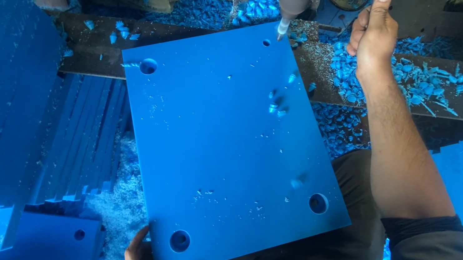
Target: The user is drilling holes into blue plastic plates using a vertical drill press.
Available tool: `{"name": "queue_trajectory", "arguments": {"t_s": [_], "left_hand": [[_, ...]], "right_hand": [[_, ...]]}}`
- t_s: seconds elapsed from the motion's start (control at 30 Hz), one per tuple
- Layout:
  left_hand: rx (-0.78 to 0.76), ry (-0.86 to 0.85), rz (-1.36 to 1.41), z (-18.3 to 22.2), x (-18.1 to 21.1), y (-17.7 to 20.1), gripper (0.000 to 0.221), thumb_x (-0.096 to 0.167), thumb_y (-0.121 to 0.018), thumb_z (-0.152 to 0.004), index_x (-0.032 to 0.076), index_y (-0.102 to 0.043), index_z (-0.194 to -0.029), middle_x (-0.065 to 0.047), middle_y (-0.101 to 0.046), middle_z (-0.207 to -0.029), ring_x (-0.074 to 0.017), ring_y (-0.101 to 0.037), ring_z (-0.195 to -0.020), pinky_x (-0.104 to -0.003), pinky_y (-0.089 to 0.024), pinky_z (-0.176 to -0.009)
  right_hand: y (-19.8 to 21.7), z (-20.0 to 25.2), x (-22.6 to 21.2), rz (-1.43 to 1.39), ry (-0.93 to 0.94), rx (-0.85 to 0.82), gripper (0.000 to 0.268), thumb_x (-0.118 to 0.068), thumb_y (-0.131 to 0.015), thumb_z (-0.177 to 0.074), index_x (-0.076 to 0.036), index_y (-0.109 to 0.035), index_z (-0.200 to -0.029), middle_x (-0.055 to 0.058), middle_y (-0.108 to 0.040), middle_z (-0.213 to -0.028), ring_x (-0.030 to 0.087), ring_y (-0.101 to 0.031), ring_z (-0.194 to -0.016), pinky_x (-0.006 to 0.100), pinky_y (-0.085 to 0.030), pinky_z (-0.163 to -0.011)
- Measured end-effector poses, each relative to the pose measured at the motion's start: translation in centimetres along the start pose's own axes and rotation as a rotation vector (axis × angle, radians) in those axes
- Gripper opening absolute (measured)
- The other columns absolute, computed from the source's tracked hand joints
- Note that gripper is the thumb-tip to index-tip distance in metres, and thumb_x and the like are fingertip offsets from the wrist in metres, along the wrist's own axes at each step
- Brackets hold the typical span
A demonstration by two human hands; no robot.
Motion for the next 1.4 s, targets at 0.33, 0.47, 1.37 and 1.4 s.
{"name": "queue_trajectory", "arguments": {"t_s": [0.33,0.47,1.37,1.4], "left_hand": [[-0.047,-0.081,0.013,-0.8,1.3,0.4,0.131,0.049,-0.093,-0.045,0.002,-0.034,-0.153,-0.027,-0.061,-0.136,-0.0372,-0.061,-0.126,-0.048,-0.052,-0.101],[-0.042,-0.102,0.025,-1.0,1.3,0.5,0.131,0.049,-0.093,-0.046,0.001,-0.034,-0.153,-0.027,-0.06,-0.138,-0.0369,-0.061,-0.127,-0.048,-0.05,-0.103],[0.155,-0.471,-0.254,-10.9,13.4,1.9,0.04,0.026,-0.084,-0.077,0.008,-0.074,-0.112,-0.013,-0.067,-0.118,-0.0321,-0.065,-0.109,-0.044,-0.054,-0.092],[0.111,-0.536,-0.251,-12.1,14.8,0.5,0.04,0.028,-0.083,-0.079,0.009,-0.073,-0.113,-0.013,-0.066,-0.117,-0.0331,-0.065,-0.109,-0.045,-0.054,-0.093]], "right_hand": [[0.1,0.1,0.1,-0.009,-0.031,0.015,0.058,-0.071,-0.04,-0.105,-0.017,-0.043,-0.086,-0.004,-0.036,-0.065,0.009,-0.033,-0.053,0.03,-0.03,-0.047],[0.1,0.2,-0.1,-0.006,-0.036,0.016,0.059,-0.071,-0.04,-0.105,-0.016,-0.043,-0.084,-0.004,-0.038,-0.064,0.009,-0.035,-0.052,0.03,-0.033,-0.047],[0.0,0.4,-0.2,0.029,-0.026,0.034,0.058,-0.072,-0.038,-0.106,-0.017,-0.044,-0.085,-0.004,-0.037,-0.065,0.008,-0.034,-0.052,0.029,-0.031,-0.046],[0.0,0.4,-0.4,0.025,-0.013,0.035,0.059,-0.071,-0.039,-0.105,-0.016,-0.044,-0.084,-0.003,-0.038,-0.065,0.009,-0.035,-0.051,0.03,-0.031,-0.045]]}}
Point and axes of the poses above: each hand's wrist, its own z-axis away from the middle knuckle, its own y-axis out of the back of the hand, x = y × z, the point moved 8 cm from there along -z, towards the middle knuckle
